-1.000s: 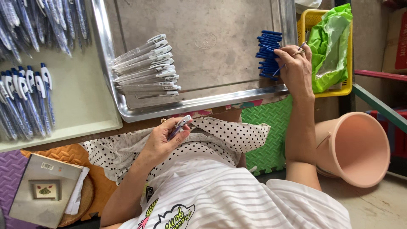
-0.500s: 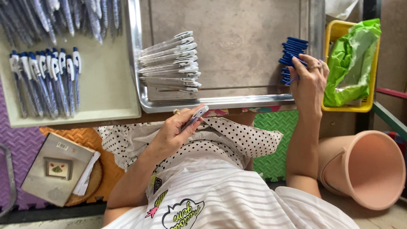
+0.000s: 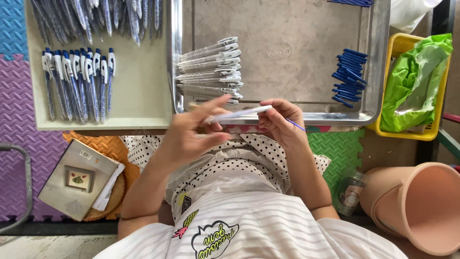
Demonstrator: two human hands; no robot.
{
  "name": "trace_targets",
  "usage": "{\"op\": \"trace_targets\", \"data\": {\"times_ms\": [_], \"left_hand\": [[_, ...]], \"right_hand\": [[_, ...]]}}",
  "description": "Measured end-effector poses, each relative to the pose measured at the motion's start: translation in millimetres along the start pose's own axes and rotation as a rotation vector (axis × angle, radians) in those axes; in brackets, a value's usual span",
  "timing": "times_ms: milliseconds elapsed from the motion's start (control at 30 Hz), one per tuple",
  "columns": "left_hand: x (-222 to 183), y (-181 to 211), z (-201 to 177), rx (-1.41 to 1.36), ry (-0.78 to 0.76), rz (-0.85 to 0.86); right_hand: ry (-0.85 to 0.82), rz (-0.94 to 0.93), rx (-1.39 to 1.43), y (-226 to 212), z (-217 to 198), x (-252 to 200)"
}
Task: The person assembles ballpoint pens by hand, inserting blue ink cartridges into white pen bodies, placing components on a metal tray and sorting them into containers.
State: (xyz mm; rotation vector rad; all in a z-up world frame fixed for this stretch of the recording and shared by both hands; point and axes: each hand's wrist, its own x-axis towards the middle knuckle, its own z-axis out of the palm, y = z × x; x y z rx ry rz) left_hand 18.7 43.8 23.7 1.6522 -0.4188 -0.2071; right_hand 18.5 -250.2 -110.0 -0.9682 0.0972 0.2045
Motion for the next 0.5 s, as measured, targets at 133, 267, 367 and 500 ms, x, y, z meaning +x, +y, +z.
{"op": "trace_targets", "data": {"times_ms": [133, 267, 367, 500], "left_hand": [[-5, -29, 3, -0.095, 0.200, 0.159], [5, -37, 3, -0.034, 0.351, 0.115], [17, -38, -1, -0.125, 0.386, 0.132], [33, -23, -6, -0.219, 0.375, 0.166]], "right_hand": [[-0.036, 0.069, 0.121, 25, -3, 2], [-0.068, 0.095, 0.157, 22, 19, 8], [-0.068, 0.087, 0.144, 17, 23, 11], [0.002, 0.006, -0.061, 14, 23, 10]]}}
